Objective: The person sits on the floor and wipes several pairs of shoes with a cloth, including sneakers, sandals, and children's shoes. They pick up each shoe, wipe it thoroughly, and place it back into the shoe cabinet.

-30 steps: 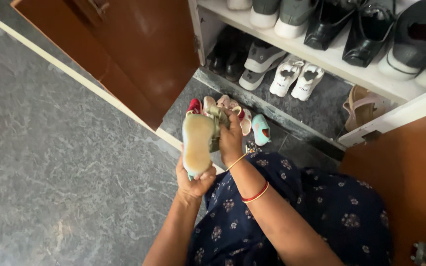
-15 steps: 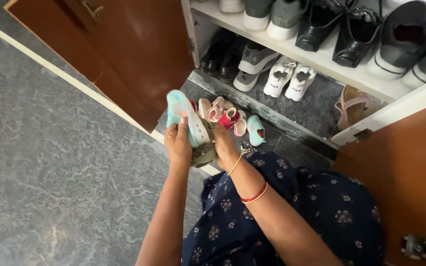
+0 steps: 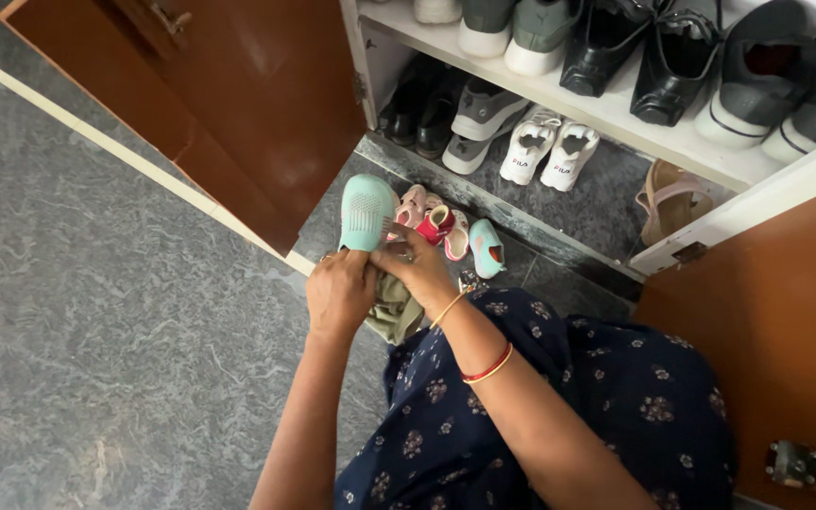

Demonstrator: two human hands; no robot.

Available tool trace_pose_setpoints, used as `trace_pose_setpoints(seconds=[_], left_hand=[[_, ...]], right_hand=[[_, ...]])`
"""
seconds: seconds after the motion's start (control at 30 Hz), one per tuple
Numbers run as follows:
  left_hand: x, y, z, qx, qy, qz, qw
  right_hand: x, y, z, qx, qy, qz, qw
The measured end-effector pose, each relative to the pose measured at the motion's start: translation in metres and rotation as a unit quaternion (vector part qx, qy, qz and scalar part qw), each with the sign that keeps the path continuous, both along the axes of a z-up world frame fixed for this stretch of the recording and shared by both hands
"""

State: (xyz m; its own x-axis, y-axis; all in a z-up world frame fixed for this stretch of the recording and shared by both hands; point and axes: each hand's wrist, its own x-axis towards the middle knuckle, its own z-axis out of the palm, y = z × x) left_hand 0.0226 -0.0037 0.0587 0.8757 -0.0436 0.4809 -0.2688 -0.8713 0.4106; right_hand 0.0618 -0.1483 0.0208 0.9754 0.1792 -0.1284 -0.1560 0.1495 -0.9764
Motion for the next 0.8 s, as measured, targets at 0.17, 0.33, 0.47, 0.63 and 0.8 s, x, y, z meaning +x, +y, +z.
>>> trace_pose_setpoints(seconds=[0.17, 0.33, 0.47, 0.63, 0.8], left_hand=[[-0.01, 0.008, 0.028, -0.034, -0.032, -0.118, 0.992], [-0.016, 0.012, 0.005, -0.311, 0.027, -0.138, 0.94], [0.007, 0.01, -0.048, -0.635, 0.03, -0.039, 0.771], [0.018, 0.013, -0.078, -0.655, 0.099, -0.022, 0.749], [0.007, 0.003, -0.056, -0.398, 0.058, -0.015, 0.916]], right_hand=[[0.0, -0.005, 0.002, 0.034, 0.051, 0.041, 0.997], [0.013, -0.004, -0.023, 0.134, 0.042, -0.021, 0.99], [0.014, -0.003, -0.038, 0.108, 0.01, -0.012, 0.994], [0.017, -0.003, -0.046, 0.013, -0.04, 0.017, 0.999], [0.014, -0.002, -0.025, 0.04, -0.005, 0.032, 0.999]])
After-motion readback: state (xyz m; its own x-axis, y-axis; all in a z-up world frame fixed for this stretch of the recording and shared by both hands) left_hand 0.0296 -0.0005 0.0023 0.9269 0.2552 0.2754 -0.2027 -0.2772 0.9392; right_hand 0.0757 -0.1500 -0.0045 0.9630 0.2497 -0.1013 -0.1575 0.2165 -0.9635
